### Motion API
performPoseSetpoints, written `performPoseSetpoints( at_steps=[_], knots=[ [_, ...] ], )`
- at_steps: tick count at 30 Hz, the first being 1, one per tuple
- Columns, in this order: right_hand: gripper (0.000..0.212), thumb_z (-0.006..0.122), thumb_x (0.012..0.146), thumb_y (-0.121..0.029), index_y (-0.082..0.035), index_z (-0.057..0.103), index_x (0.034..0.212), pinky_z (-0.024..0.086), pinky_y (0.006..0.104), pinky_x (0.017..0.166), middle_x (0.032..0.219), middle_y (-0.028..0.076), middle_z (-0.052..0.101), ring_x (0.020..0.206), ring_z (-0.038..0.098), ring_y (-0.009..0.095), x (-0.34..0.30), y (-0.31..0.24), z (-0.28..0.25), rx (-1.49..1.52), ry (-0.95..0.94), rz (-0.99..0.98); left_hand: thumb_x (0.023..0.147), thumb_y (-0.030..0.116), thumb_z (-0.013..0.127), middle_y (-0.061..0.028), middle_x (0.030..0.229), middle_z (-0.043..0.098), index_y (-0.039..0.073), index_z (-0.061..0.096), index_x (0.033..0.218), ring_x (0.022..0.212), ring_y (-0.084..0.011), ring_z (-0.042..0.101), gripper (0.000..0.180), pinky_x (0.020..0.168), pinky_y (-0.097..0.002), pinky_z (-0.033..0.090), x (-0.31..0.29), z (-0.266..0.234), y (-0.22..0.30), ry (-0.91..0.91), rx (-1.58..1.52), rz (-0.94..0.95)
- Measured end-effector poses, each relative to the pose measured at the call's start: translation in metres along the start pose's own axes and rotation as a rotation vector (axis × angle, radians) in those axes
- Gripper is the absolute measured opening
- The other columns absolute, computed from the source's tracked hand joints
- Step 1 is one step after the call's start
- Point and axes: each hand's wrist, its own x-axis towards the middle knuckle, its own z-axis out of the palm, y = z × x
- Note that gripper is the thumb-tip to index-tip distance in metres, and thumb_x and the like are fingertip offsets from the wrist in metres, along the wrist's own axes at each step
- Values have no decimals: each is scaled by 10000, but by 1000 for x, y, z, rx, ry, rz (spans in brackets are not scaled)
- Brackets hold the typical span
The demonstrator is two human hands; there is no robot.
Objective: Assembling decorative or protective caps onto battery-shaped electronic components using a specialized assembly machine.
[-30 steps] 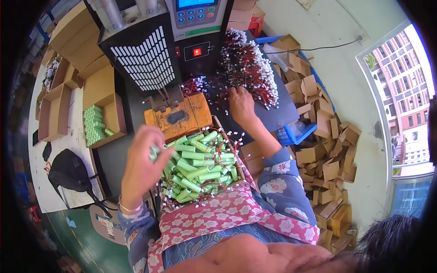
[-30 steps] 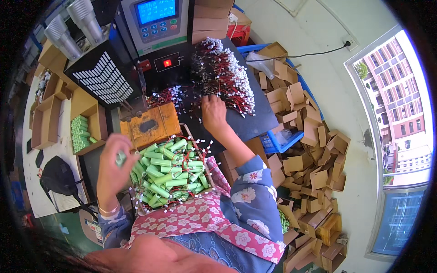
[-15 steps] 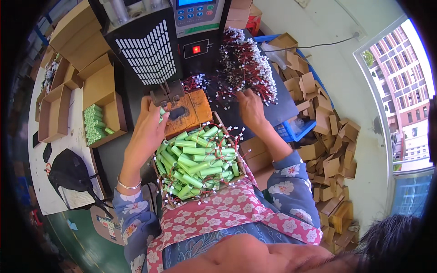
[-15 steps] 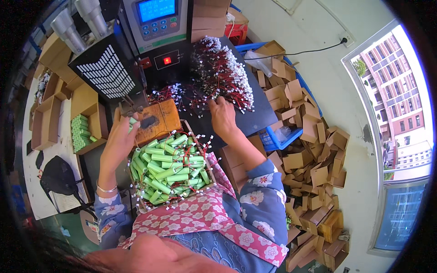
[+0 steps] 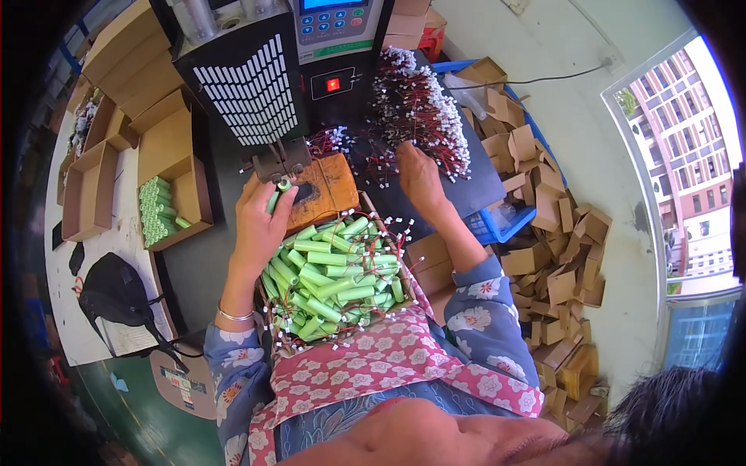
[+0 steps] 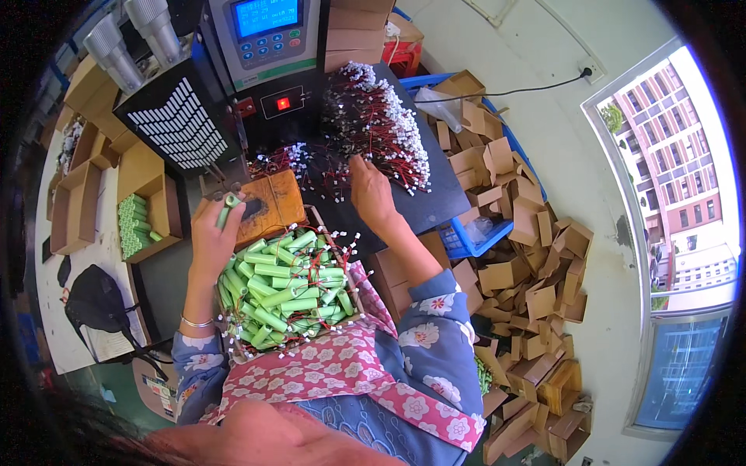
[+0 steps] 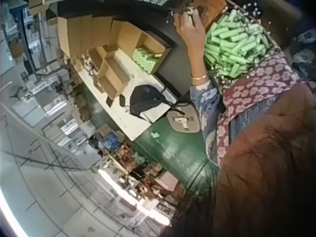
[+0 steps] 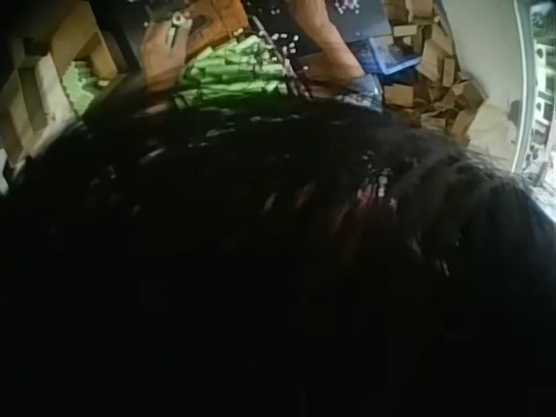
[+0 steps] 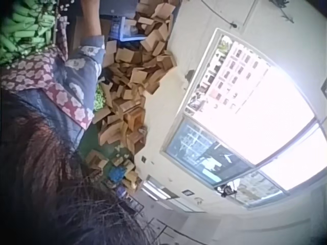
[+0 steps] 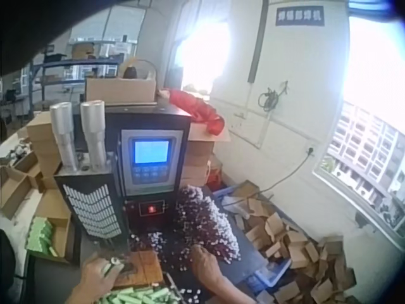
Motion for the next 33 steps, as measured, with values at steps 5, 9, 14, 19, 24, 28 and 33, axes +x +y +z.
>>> performPoseSetpoints(
  at_steps=[5,9,14,19,24,28,33],
  knots=[
    [57,501,817,25,14,557,820,475,443,667,870,194,578,793,580,404,12,-8,-23,-20,42,-142,843,73,629,-137,872,646,-16,654,994,801,-245,618,177,724,-312,470,0,-1,2,-17,-26,18],
    [146,501,767,91,20,549,886,475,437,685,918,203,569,806,571,414,21,-25,-45,-219,-8,-113,846,80,629,-138,876,647,-18,656,986,791,-247,616,173,720,-308,469,-1,-2,1,-25,-38,4],
    [143,488,797,98,51,491,933,495,374,696,981,204,567,781,593,328,22,-32,-50,54,274,-182,802,40,653,-137,903,631,-14,641,938,797,-267,609,147,720,-322,467,0,-4,-1,-62,-130,-71],
    [140,439,821,60,12,492,941,468,251,652,1016,119,574,780,577,134,10,-20,-31,674,-40,192,807,52,660,-132,908,658,-10,657,975,803,-217,622,179,740,-310,472,2,-3,-2,-86,-107,-91],
    [166,520,824,15,28,571,982,463,262,678,887,113,597,738,584,132,14,-35,-42,1028,-204,377,817,64,656,-122,944,686,6,671,1027,832,-192,636,218,775,-303,475,2,-5,-4,-93,-50,-42],
    [139,527,874,-23,24,631,955,425,221,620,835,19,586,708,502,62,8,-65,-46,606,-258,41,813,59,655,-126,952,685,20,673,1018,850,-218,637,209,777,-307,474,3,-4,-5,-147,-55,-99],
    [94,610,841,-60,24,634,874,361,216,513,666,-8,525,596,452,41,10,-108,-37,797,-407,129,800,48,660,-142,943,676,31,670,992,855,-250,630,193,773,-325,468,2,-1,4,-113,-47,-69]
  ],
)
